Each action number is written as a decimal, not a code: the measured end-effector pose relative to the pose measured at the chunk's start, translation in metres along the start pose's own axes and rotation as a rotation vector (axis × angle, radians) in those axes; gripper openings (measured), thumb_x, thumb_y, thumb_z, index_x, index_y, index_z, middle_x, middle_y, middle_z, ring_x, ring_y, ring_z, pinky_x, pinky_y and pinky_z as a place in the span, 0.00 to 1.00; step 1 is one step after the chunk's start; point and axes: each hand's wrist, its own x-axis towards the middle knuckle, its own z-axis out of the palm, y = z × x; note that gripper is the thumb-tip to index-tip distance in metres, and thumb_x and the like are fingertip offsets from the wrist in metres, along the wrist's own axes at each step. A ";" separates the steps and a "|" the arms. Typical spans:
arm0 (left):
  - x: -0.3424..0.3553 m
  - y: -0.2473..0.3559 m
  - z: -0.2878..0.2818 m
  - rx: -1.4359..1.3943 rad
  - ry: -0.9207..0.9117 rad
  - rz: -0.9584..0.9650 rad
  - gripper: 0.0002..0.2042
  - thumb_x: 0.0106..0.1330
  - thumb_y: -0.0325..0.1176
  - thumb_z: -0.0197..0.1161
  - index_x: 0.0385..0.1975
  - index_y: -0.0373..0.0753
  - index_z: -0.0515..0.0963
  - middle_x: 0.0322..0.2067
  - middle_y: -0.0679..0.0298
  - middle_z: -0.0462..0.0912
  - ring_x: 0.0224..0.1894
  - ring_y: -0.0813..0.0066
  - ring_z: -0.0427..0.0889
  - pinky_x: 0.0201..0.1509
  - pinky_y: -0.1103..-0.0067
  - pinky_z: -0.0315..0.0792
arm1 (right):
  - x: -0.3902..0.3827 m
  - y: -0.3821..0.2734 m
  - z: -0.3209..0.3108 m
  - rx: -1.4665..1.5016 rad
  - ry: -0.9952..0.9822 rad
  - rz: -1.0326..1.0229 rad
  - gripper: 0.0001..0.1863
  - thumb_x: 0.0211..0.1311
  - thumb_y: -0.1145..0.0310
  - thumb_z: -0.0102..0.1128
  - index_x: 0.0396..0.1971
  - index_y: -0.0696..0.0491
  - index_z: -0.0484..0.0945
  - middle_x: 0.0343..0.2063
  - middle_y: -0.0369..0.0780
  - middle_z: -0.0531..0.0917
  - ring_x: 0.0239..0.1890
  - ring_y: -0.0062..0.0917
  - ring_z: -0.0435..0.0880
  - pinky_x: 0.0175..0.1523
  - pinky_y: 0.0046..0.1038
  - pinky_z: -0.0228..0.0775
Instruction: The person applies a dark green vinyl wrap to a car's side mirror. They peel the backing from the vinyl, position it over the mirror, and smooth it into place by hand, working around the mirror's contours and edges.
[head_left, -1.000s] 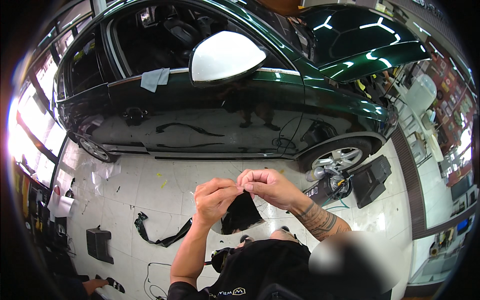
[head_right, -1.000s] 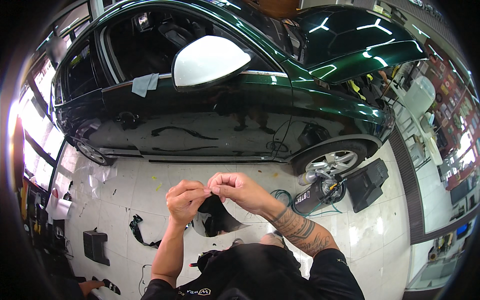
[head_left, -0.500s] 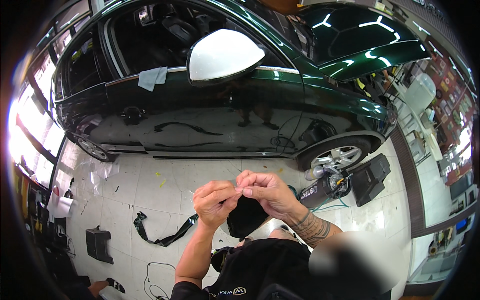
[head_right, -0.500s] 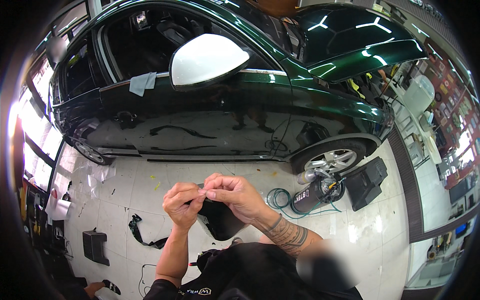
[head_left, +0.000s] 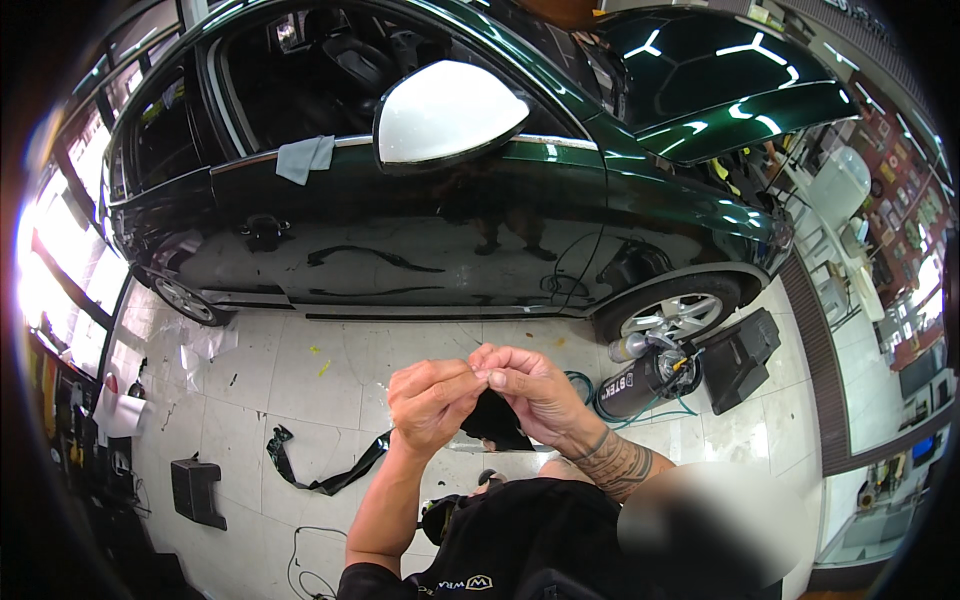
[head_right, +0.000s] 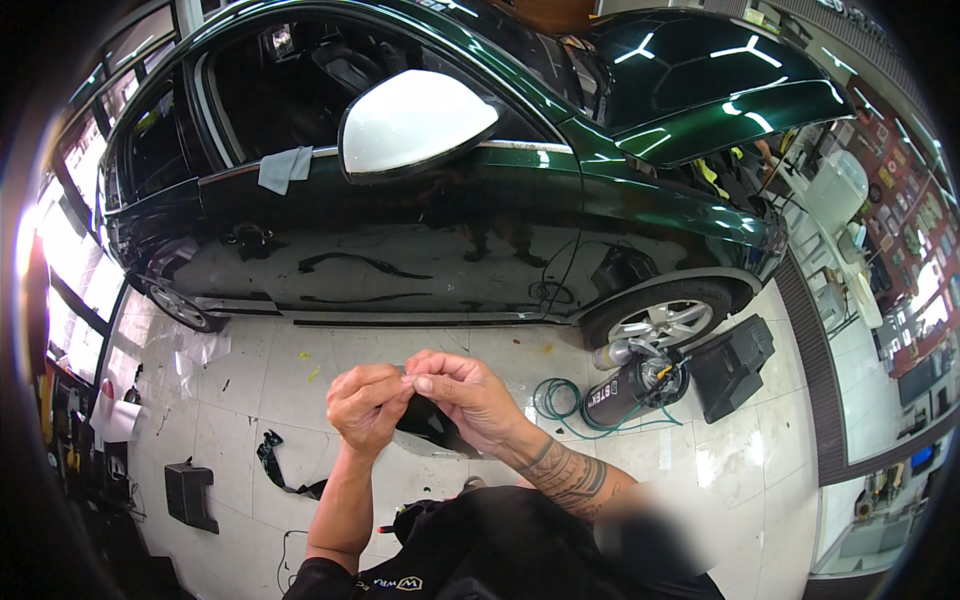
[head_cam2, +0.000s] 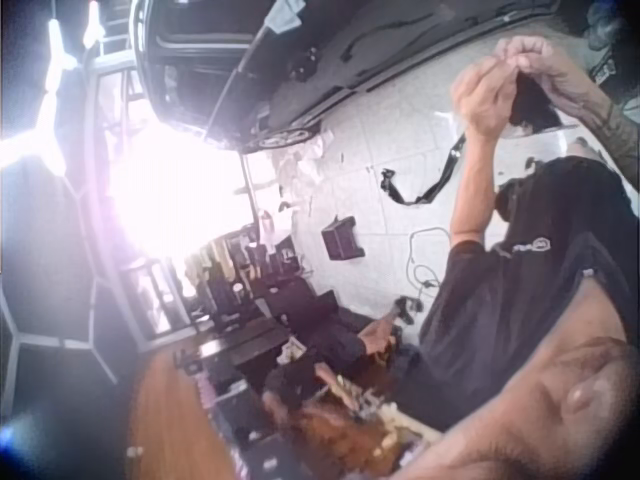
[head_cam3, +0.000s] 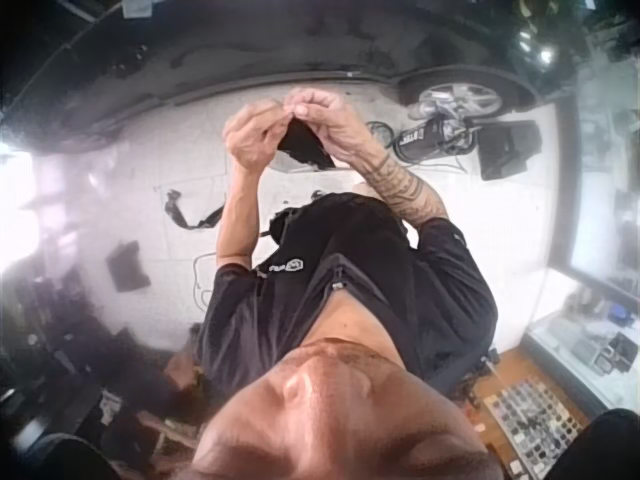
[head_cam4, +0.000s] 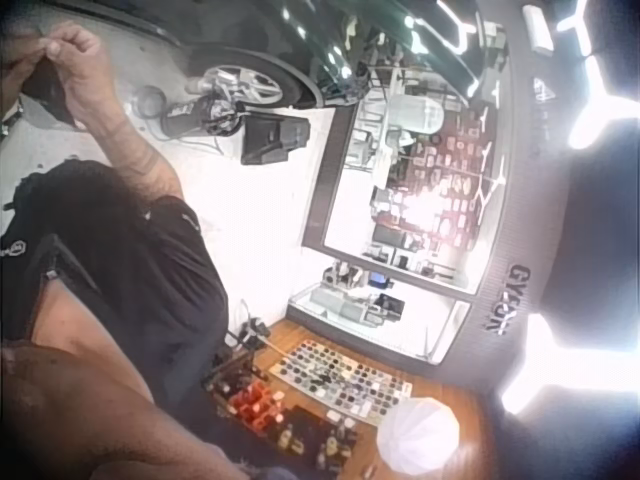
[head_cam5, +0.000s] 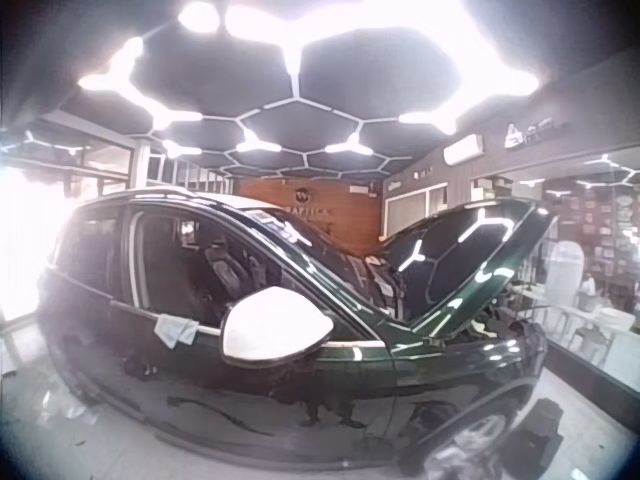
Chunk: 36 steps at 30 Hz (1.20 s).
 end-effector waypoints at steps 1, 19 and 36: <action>0.000 0.000 0.000 0.000 -0.003 0.000 0.08 0.52 0.21 0.72 0.32 0.37 0.85 0.26 0.64 0.83 0.24 0.73 0.81 0.28 0.80 0.73 | 0.000 0.001 0.000 0.005 0.003 0.000 0.05 0.66 0.72 0.64 0.39 0.57 0.82 0.44 0.34 0.77 0.49 0.16 0.75 0.59 0.20 0.67; -0.006 -0.003 0.005 -0.152 0.090 -0.189 0.07 0.53 0.23 0.74 0.32 0.37 0.85 0.27 0.64 0.84 0.24 0.77 0.81 0.27 0.83 0.72 | 0.013 -0.011 0.002 -0.203 -0.002 -0.091 0.06 0.64 0.72 0.66 0.38 0.56 0.83 0.42 0.35 0.78 0.43 0.17 0.75 0.50 0.19 0.66; 0.003 0.006 0.003 -0.129 -0.050 -0.409 0.03 0.56 0.21 0.70 0.28 0.32 0.83 0.26 0.63 0.82 0.25 0.80 0.76 0.27 0.85 0.68 | 0.009 -0.035 0.009 -1.611 -0.029 -0.766 0.10 0.47 0.79 0.68 0.32 0.54 0.82 0.29 0.35 0.83 0.29 0.27 0.81 0.34 0.27 0.65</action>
